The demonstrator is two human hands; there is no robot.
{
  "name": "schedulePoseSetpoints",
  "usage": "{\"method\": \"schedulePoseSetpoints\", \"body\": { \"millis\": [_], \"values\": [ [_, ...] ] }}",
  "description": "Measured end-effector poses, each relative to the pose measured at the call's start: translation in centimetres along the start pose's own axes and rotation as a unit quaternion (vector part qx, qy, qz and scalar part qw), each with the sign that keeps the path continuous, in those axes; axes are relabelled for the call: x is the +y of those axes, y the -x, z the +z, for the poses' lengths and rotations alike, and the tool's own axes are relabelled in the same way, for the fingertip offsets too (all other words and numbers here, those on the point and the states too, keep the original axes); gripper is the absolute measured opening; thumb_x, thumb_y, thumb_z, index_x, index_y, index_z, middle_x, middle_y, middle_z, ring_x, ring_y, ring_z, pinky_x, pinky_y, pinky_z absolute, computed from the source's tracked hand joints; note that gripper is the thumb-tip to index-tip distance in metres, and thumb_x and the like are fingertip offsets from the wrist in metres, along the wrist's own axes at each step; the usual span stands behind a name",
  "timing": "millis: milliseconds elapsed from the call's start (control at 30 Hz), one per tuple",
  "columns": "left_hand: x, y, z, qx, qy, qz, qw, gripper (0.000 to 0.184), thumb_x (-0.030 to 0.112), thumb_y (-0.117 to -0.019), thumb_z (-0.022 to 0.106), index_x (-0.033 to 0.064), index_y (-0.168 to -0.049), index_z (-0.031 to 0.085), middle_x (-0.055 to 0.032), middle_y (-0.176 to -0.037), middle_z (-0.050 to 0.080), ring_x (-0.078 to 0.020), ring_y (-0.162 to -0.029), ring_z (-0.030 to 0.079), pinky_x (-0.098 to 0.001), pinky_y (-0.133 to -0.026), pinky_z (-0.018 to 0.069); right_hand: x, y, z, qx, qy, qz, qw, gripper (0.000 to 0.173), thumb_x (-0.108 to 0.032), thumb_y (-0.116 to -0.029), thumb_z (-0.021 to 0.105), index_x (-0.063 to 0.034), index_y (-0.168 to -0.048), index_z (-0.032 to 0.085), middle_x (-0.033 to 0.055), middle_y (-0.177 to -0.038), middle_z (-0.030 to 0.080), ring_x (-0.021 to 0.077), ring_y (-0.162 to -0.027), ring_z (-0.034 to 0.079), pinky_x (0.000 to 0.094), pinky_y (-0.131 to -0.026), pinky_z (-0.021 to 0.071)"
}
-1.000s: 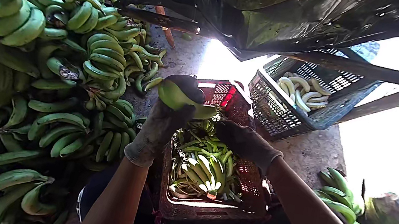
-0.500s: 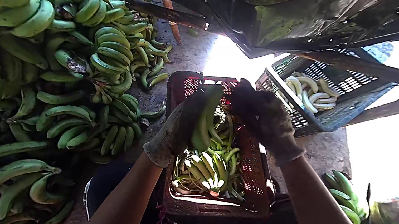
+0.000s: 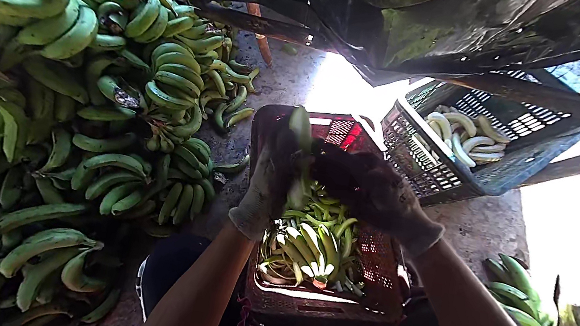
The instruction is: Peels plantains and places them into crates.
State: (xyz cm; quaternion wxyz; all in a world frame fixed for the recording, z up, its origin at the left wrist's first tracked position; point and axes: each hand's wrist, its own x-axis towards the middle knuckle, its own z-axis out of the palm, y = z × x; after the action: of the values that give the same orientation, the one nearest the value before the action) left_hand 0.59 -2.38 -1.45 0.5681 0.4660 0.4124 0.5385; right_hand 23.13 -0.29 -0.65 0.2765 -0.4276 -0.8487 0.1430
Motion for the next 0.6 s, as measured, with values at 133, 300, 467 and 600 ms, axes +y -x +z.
{"method": "schedulePoseSetpoints", "body": {
  "millis": [133, 300, 467, 600],
  "values": [
    [1.2, 0.1, 0.4, -0.149, -0.013, -0.085, 0.985, 0.042, 0.040, -0.1082, 0.042, 0.0271, -0.147, 0.049, -0.0043, -0.101, 0.068, -0.0117, -0.075, 0.066, -0.0264, -0.063, 0.0579, 2.4, -1.7, -2.9, 0.091, 0.035, 0.073, 0.993, 0.046, -0.039, -0.0998, 0.060, -0.0224, -0.143, 0.062, 0.0091, -0.128, 0.070, 0.0268, -0.115, 0.067, 0.0536, -0.097, 0.0529],
    [-0.8, -1.2, -1.4, -0.016, 0.049, -0.019, 0.998, 0.039, 0.046, -0.1069, 0.043, 0.0299, -0.140, 0.054, 0.0005, -0.114, 0.068, -0.0099, -0.086, 0.066, -0.0279, -0.065, 0.0577, -0.4, 0.2, -0.9, -0.013, 0.034, 0.024, 0.999, 0.052, -0.049, -0.0970, 0.059, -0.0347, -0.147, 0.055, 0.0049, -0.109, 0.071, 0.0225, -0.100, 0.068, 0.0502, -0.086, 0.0563],
    [0.1, -1.5, -0.5, 0.104, 0.023, 0.072, 0.992, 0.050, 0.053, -0.1055, 0.044, 0.0422, -0.153, 0.032, 0.0028, -0.130, 0.064, -0.0146, -0.095, 0.069, -0.0329, -0.070, 0.0606, -1.7, 0.6, 0.3, -0.008, 0.022, -0.058, 0.998, 0.055, -0.053, -0.0968, 0.055, -0.0355, -0.149, 0.054, 0.0047, -0.110, 0.072, 0.0200, -0.101, 0.067, 0.0458, -0.088, 0.0542],
    [0.3, -0.3, -1.1, -0.003, 0.011, 0.010, 1.000, 0.035, 0.044, -0.1079, 0.043, 0.0341, -0.140, 0.051, 0.0028, -0.110, 0.068, -0.0076, -0.081, 0.066, -0.0247, -0.062, 0.0566, -0.1, -0.6, -1.0, 0.012, 0.018, -0.050, 0.999, 0.044, -0.050, -0.0963, 0.058, -0.0277, -0.132, 0.070, 0.0048, -0.113, 0.072, 0.0213, -0.104, 0.068, 0.0473, -0.089, 0.0557]
  ]
}}
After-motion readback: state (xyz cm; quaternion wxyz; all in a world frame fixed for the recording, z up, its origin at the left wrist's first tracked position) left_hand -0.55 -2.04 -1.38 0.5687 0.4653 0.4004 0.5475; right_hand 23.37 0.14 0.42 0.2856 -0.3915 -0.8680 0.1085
